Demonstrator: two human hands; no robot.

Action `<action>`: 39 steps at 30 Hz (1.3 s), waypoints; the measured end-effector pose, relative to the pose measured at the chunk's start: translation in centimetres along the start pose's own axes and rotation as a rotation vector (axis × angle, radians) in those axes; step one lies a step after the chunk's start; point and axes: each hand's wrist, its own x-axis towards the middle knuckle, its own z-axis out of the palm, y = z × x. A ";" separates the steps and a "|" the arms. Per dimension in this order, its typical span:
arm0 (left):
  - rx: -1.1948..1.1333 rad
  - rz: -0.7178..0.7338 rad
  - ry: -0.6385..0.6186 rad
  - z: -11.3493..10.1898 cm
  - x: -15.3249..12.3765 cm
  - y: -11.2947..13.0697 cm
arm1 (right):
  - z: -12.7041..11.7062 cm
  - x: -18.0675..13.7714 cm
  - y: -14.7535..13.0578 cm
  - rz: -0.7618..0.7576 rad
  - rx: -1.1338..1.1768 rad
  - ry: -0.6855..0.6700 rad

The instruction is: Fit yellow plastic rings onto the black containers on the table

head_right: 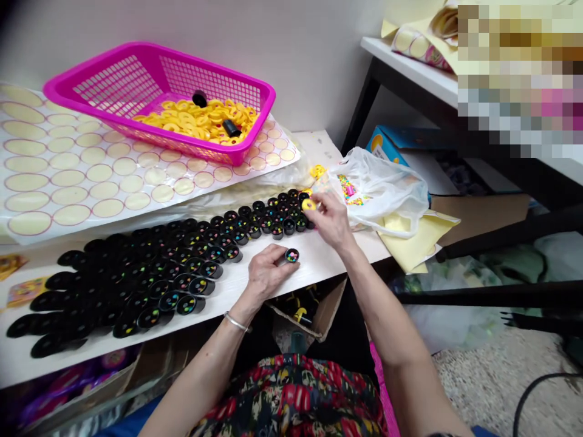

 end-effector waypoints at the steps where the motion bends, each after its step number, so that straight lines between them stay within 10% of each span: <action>1: 0.004 -0.001 0.003 0.0 0.0 0.0 | -0.2 -2.3 -0.4 -0.014 0.092 -0.032; 7: 0.016 -0.011 0.016 0.2 0.2 0.1 | 0.9 -9.6 -1.4 -0.078 0.221 -0.104; 22: -0.038 0.002 0.009 0.4 0.1 -0.7 | 2.1 -8.6 -1.5 -0.194 0.006 -0.181; 29: -0.531 -0.108 0.118 -0.5 0.5 -0.4 | 2.1 -8.3 -1.5 -0.199 0.008 -0.192; 39: -0.630 -0.220 0.005 -0.2 0.8 0.7 | 1.6 -8.0 -1.6 0.246 0.466 -0.233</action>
